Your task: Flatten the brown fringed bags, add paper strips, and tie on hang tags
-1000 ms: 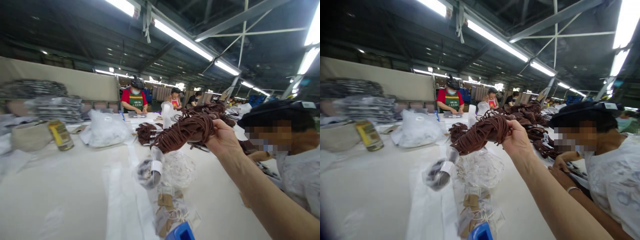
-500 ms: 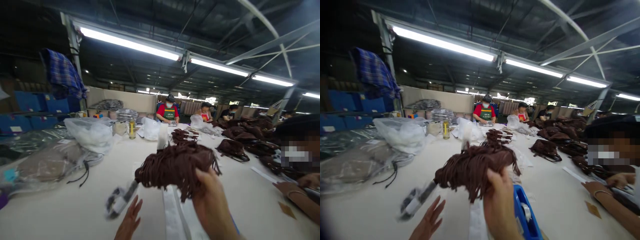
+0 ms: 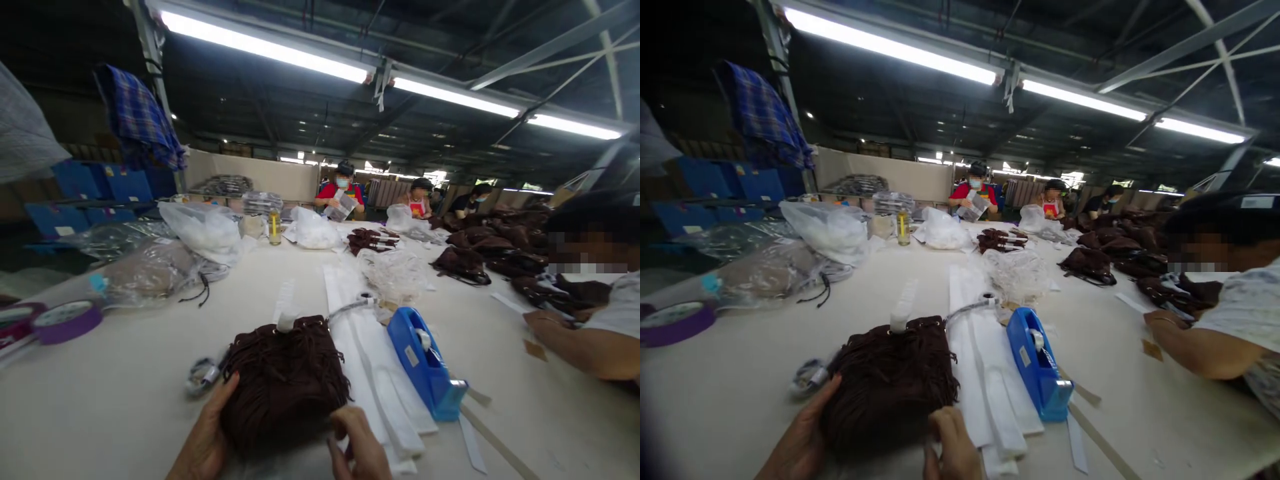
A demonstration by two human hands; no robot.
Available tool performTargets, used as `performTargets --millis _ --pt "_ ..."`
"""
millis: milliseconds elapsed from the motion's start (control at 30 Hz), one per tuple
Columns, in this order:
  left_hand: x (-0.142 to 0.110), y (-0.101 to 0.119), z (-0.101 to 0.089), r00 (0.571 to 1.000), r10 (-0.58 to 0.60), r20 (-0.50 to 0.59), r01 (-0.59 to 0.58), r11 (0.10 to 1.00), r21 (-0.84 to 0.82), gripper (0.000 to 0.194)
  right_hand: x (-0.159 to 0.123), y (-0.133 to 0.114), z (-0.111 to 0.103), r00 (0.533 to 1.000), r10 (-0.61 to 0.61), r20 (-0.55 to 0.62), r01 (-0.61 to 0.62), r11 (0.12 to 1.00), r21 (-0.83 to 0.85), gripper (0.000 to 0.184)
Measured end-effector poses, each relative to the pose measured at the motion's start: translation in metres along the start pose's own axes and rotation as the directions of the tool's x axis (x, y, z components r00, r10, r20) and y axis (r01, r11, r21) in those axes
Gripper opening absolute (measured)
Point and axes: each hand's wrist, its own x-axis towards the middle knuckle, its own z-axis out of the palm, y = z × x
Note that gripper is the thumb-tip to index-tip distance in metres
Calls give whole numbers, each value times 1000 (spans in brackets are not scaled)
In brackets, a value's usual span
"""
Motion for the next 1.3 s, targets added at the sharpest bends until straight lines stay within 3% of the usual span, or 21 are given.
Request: performTargets --millis 67,167,233,333,433,500,533,600,667,700,767,833,900,933,1000,1100,1167,1233,1300 --pt "-3 -2 1 999 35 -7 -35 997 73 48 10 10 -10 996 23 -88 -31 995 -92 47" --pt "-3 3 10 996 85 9 -85 982 168 56 36 6 -14 987 161 -5 -160 981 -111 63" --pt "-1 13 14 994 111 -1 -107 962 250 55 53 -8 -13 974 209 85 -201 975 -94 55" --pt "5 32 6 983 178 -35 -150 904 400 45 64 -26 -12 966 169 194 -156 984 -82 38" --pt "7 47 -25 960 267 -87 -134 709 692 48 55 -31 -17 940 133 314 -94 986 -137 42" --pt "0 49 -48 894 441 -75 -164 479 862 52 44 -29 -20 958 68 278 -14 981 -193 48" --pt "-5 48 -55 840 542 4 -228 347 910 50 39 -29 -21 972 -6 234 57 975 -213 50" --pt "-19 43 -60 738 596 316 -434 61 899 39 34 -33 -17 948 -215 234 266 940 -214 48" --pt "-31 33 -51 691 398 604 -624 -95 776 28 36 -41 -3 875 -331 354 414 890 -190 35" --pt "-34 29 -44 671 281 686 -680 -136 721 28 40 -46 6 851 -311 423 424 882 -205 28" --pt "-33 22 -27 665 106 740 -715 -195 671 35 50 -53 26 823 -158 546 364 884 -292 22" --pt "-25 19 -14 692 -29 721 -705 -240 667 40 62 -56 42 763 -8 646 317 876 -364 23" --pt "-12 22 -4 721 -158 675 -689 -269 673 43 76 -55 51 689 38 723 339 866 -368 26" --pt "-5 23 0 736 -203 646 -675 -299 675 44 83 -54 54 690 54 722 330 864 -380 28" --pt "9 25 10 785 -200 586 -612 -400 683 45 97 -49 59 748 110 655 256 862 -438 32" --pt "27 23 25 867 -18 499 -428 -540 725 45 115 -40 71 848 204 489 95 850 -519 35" --pt "39 21 30 894 152 422 -273 -562 781 51 125 -33 79 901 255 352 -18 831 -555 37" --pt "46 25 26 888 317 334 -116 -549 828 56 133 -23 78 931 314 187 -160 810 -564 42" --pt "46 34 14 856 441 271 -4 -518 855 51 139 -9 65 930 364 49 -286 802 -525 41"
